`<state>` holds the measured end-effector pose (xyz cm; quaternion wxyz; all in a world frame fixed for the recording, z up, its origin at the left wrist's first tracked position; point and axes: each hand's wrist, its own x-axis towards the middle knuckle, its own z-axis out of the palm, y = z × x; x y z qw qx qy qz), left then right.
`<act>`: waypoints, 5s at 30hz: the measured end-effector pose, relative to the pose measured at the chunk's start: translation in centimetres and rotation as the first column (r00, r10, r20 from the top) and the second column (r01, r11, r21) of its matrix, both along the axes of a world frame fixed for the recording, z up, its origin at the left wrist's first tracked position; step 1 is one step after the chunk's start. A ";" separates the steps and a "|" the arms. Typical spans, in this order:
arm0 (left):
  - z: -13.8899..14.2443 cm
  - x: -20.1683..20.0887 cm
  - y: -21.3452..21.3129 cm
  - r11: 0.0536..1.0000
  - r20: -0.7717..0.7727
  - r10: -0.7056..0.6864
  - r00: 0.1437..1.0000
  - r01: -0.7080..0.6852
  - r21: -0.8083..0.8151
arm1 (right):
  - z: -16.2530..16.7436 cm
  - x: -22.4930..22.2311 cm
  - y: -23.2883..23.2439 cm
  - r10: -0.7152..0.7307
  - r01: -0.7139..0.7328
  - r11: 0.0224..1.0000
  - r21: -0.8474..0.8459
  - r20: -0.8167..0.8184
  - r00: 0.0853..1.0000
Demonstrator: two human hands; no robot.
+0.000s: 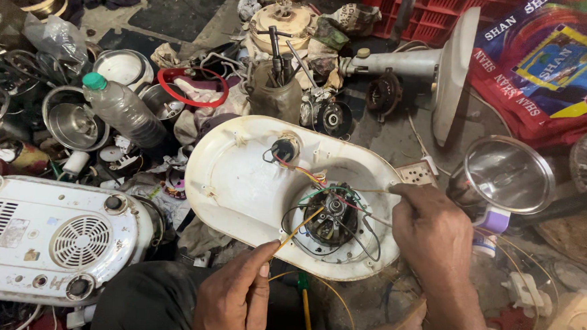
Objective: The person is repairing a white plastic appliance, likely a fan, by manipulating its internal wiring and motor components. They use their hands to adjust wires and test connections within the disassembled casing.
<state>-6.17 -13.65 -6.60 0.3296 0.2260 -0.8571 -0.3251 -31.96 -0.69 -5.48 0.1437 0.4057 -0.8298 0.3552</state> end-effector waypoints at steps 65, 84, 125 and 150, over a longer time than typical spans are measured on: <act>0.6 -5.9 -15.6 0.945 -0.216 0.210 0.953 -0.255 -0.204 | -5.8 12.7 1.8 -0.368 0.382 0.909 0.169 -0.111 0.923; 0.2 -7.9 -15.1 0.929 -0.057 0.172 0.983 -0.181 -0.323 | -7.8 11.6 2.6 -0.334 0.347 0.925 0.154 -0.104 0.937; 5.7 -12.0 -13.5 0.739 0.107 -0.329 0.938 0.326 -0.589 | -3.8 12.5 2.0 -0.259 0.264 0.957 0.125 -0.050 0.965; 5.1 -17.7 -14.4 0.630 0.405 -0.481 0.778 0.628 -0.458 | -3.8 12.1 2.2 -0.265 0.261 0.959 0.111 0.016 0.964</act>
